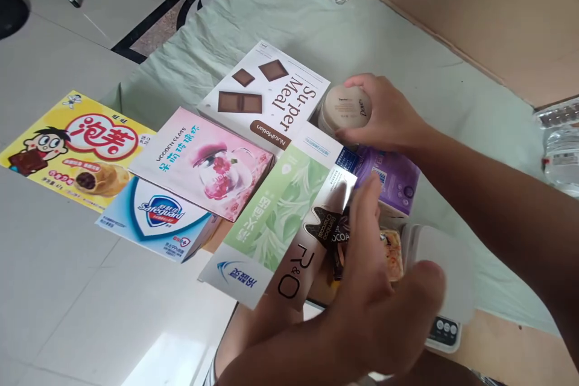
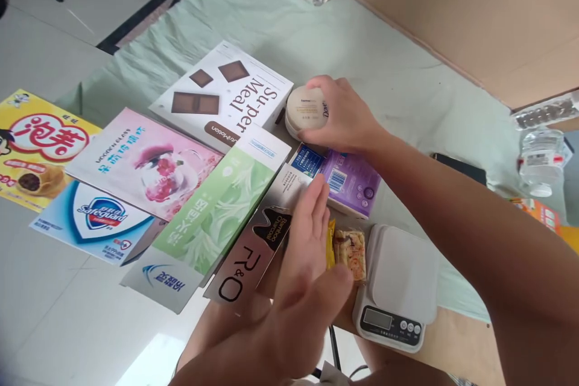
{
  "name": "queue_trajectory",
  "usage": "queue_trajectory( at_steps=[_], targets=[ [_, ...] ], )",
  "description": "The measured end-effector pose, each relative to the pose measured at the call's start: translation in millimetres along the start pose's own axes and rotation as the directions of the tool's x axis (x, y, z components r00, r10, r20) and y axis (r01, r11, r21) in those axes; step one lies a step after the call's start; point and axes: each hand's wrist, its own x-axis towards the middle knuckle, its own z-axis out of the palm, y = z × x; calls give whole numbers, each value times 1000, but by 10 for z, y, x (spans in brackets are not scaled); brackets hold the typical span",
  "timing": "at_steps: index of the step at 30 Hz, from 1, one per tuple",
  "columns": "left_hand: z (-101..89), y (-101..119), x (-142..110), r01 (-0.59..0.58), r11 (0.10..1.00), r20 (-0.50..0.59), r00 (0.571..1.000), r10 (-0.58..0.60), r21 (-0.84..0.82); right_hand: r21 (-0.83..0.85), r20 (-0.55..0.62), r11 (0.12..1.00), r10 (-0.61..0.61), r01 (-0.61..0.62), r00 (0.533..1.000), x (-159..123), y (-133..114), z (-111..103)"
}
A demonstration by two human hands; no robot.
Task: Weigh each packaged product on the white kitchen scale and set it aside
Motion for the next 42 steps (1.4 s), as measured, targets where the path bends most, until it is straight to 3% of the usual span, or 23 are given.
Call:
queue_trajectory(
  at_steps=[4,6,8,10,11,13,15,18,21,24,27,31,33,34,37,40,42],
  targets=[
    [143,57,72,125,929,-58,986,-154,-347,-2,67,996,-84,84,994,29,47,-160],
    [174,91,99,116,899,-64,985,-157,-423,44,-7,990,-131,131,991,-162,52,-362],
    [188,104,100,84,897,-71,989,-127,-434,66,-171,992,-98,111,980,-592,92,-582],
    [211,95,80,74,914,-42,994,-99,-399,212,-438,972,0,103,899,-1226,211,-720],
    [234,82,69,80,924,-18,996,-93,-374,327,-558,937,86,124,825,-1579,303,-733],
    [310,44,57,100,942,36,995,-93,-322,531,-666,841,337,105,665,-2254,536,-656],
    [429,-11,57,110,959,87,992,-91,-262,601,-653,799,474,23,591,-2794,790,-510],
    [655,-121,43,84,987,150,987,-63,-136,674,-637,739,595,-21,490,-3298,1127,-371],
    [914,-224,-7,28,999,209,977,-33,26,747,-582,665,664,-15,470,-3571,1376,-405],
    [1330,-295,52,15,975,269,960,-77,224,815,-519,579,713,21,471,-3732,1538,-497],
    [2038,-394,380,-72,873,383,913,-136,482,871,-488,463,781,164,390,-3810,1609,-579],
    [3116,-643,1115,-395,585,562,817,-129,708,903,-310,185,906,388,290,-3858,1614,-744],
    [3511,-759,1481,-518,397,609,780,-146,758,890,-208,70,942,450,265,-3894,1611,-859],
    [3655,-804,1643,-547,312,615,767,-185,777,876,-163,21,953,482,254,-3919,1614,-918],
    [3900,-894,2017,-571,219,611,732,-300,791,840,-81,-60,969,540,234,-4007,1649,-1065],
    [3975,-957,2226,-616,151,622,691,-367,773,834,-44,-101,968,542,247,-4092,1702,-1137],
    [3992,-982,2276,-628,104,617,698,-364,771,840,-46,-104,964,533,261,-4130,1719,-1144]
  ],
)
